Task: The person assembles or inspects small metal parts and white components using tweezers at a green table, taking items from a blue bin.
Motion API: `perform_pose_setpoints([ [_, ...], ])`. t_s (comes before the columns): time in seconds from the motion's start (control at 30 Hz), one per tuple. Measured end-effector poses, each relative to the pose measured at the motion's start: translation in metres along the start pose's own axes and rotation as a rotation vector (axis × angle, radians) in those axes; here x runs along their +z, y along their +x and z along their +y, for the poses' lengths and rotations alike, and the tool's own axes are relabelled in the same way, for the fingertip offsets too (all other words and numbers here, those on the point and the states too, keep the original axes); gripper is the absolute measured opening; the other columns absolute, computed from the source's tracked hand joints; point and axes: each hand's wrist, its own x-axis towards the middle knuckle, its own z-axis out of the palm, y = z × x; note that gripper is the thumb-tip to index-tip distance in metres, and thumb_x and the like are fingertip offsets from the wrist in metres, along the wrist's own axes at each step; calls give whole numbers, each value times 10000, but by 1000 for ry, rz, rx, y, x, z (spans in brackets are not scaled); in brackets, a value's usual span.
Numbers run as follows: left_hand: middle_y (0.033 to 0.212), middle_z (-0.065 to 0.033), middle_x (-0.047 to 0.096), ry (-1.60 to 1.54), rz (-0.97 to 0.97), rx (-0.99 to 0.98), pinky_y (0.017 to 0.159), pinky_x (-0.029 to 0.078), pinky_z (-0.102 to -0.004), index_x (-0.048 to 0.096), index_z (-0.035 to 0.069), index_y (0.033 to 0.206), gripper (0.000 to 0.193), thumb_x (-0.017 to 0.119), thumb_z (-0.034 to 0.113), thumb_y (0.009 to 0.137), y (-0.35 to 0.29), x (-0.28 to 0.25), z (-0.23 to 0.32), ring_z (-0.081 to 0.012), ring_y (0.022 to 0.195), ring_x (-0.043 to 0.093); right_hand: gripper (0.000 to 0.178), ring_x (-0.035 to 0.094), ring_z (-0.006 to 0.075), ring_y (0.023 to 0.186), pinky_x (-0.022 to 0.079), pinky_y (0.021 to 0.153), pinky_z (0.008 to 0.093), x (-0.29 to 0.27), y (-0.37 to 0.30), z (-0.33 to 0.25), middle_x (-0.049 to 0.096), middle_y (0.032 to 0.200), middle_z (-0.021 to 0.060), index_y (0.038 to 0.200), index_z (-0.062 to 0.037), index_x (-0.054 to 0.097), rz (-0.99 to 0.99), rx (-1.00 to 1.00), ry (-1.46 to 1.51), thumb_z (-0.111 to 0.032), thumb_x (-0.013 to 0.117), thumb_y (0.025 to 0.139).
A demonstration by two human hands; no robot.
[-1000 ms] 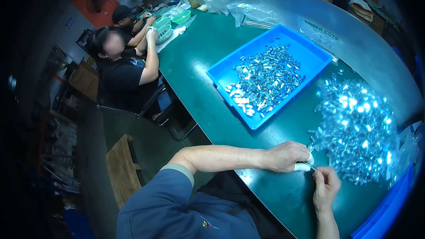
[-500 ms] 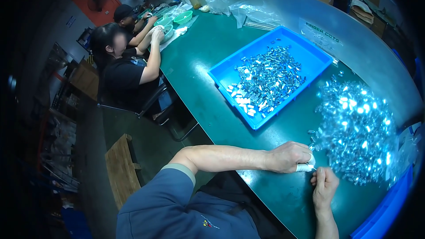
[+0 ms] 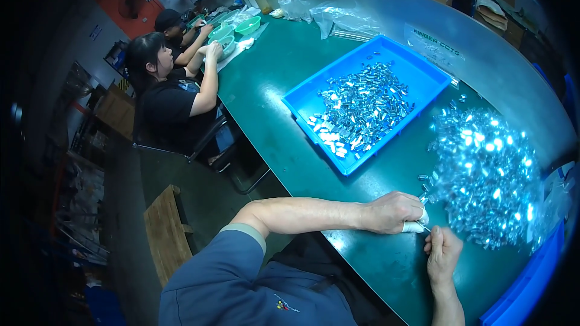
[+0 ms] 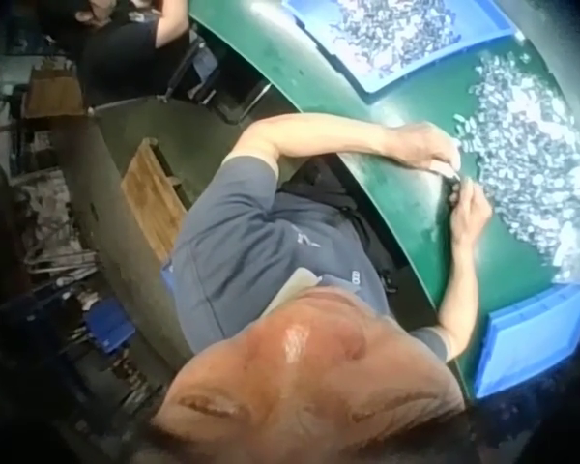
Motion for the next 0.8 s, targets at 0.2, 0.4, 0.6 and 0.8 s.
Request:
perform_pose_setpoints([
  [0.2,830,-96,666,8,0,-9,683,514,-447,657,56,875,193,799,182,839,1,-4,1,-333,797,647,370,520,83,551,391,516,251,21,1,-5,595,668,28,777,-18,611,236,-239,58,-235,565,1072],
  [0.4,828,-96,666,1,10,10,693,524,-443,664,61,888,189,799,184,841,-1,-5,7,-333,801,652,369,505,78,536,377,501,250,5,-4,1,571,636,14,794,-15,612,44,-193,-53,-243,552,1077],
  [0.6,880,-108,685,166,50,48,714,551,-429,691,84,970,192,803,161,835,0,-14,-3,-327,823,680,397,485,73,512,358,475,246,-1,-2,15,558,605,3,783,-42,603,168,-39,90,-284,530,1089],
  [0.8,925,-105,725,482,238,8,742,562,-408,705,73,1008,219,811,77,817,14,-75,-3,-299,835,706,379,520,67,551,414,518,247,1,9,-1,587,627,1,793,-29,638,175,31,246,-275,570,1074],
])
